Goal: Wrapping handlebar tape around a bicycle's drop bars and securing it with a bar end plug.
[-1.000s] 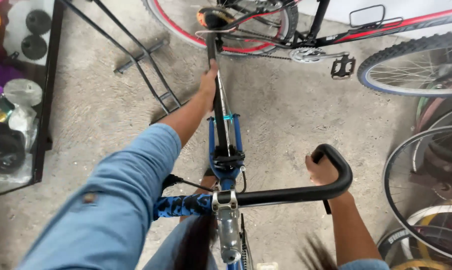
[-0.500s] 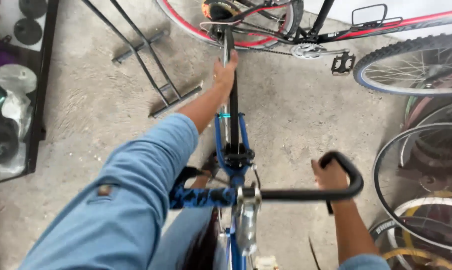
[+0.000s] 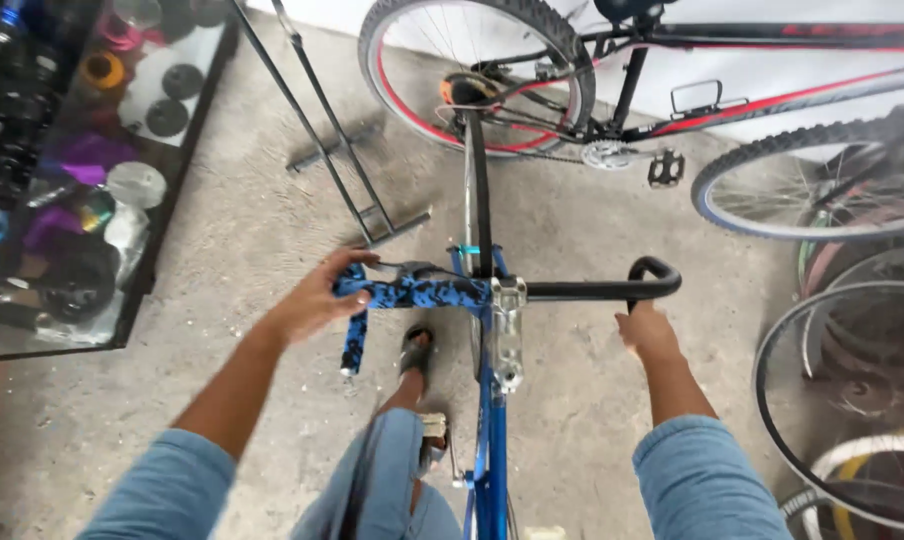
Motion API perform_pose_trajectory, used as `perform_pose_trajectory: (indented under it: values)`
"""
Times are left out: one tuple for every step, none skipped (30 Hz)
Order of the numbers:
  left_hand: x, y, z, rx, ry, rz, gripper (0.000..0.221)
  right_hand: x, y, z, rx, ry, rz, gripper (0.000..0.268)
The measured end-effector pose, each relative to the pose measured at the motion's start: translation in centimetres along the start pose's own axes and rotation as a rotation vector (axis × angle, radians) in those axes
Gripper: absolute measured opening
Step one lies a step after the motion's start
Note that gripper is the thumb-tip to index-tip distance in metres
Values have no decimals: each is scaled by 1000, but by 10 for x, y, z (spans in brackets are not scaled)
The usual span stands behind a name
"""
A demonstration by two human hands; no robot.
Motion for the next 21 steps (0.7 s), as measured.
perform_pose_trajectory:
  values:
    - [-5,3,1,57,-48,-75,83,15,20,31,-5,29,-32,57]
    - [-10,5,3,113,-94,-151,75,27,40,65,-9,57,-63,59]
    - [-13,3,9,123,-95,-154,75,29,45,64,-6,51,-71,59]
    - [-11,1,17,119,-48,-103,57,35,49,66,-5,80,-64,61]
    - [-11,3,24,106,-7,-56,41,47,59,66,-9,118,-58,63]
    - [-14,4,35,108,-13,-62,41,48,57,69,-12,120,-66,63]
    - [-12,4,37,123,-6,-45,38,55,61,62,-15,122,-26,62]
    - [-9,6,38,138,2,-27,37,63,65,55,-17,124,15,62]
    - [-15,7,35,139,3,-27,37,60,58,37,-15,124,15,62]
    - [-21,13,30,127,-11,-63,37,59,51,17,-15,130,32,64]
    - [-23,15,27,127,-21,-95,38,54,38,-1,-9,127,48,67]
    - [-12,19,27,138,-15,-92,38,60,34,4,-2,116,46,67]
    - [-10,17,25,171,-82,-114,39,56,33,12,-3,79,57,69]
    - [-8,16,23,204,-147,-137,40,51,32,21,-4,43,68,72]
    - [-13,18,17,212,-160,-133,40,52,32,27,-16,34,61,72]
    - [-19,18,11,265,-178,-186,44,48,31,33,-22,-21,103,73]
    - [-26,19,15,313,-187,-235,49,44,26,45,-23,-73,156,75]
    - [-29,23,11,316,-190,-226,49,53,27,47,-29,-80,159,75]
    - [-33,22,8,326,-209,-232,52,54,26,46,-102,-132,337,70]
    - [-36,19,6,337,-227,-238,55,53,25,45,-176,-183,515,67]
    - [-27,20,4,337,-228,-224,55,52,22,44,-183,-191,524,67]
Point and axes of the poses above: each hand's wrist, its own z-axis towards the middle knuckle, its own y-axis out of the palm, x = y × z, the point moved 10 cm from there along z, towards the middle knuckle, and after that the axes turned 13 degrees about y, right-handed, at the moved point
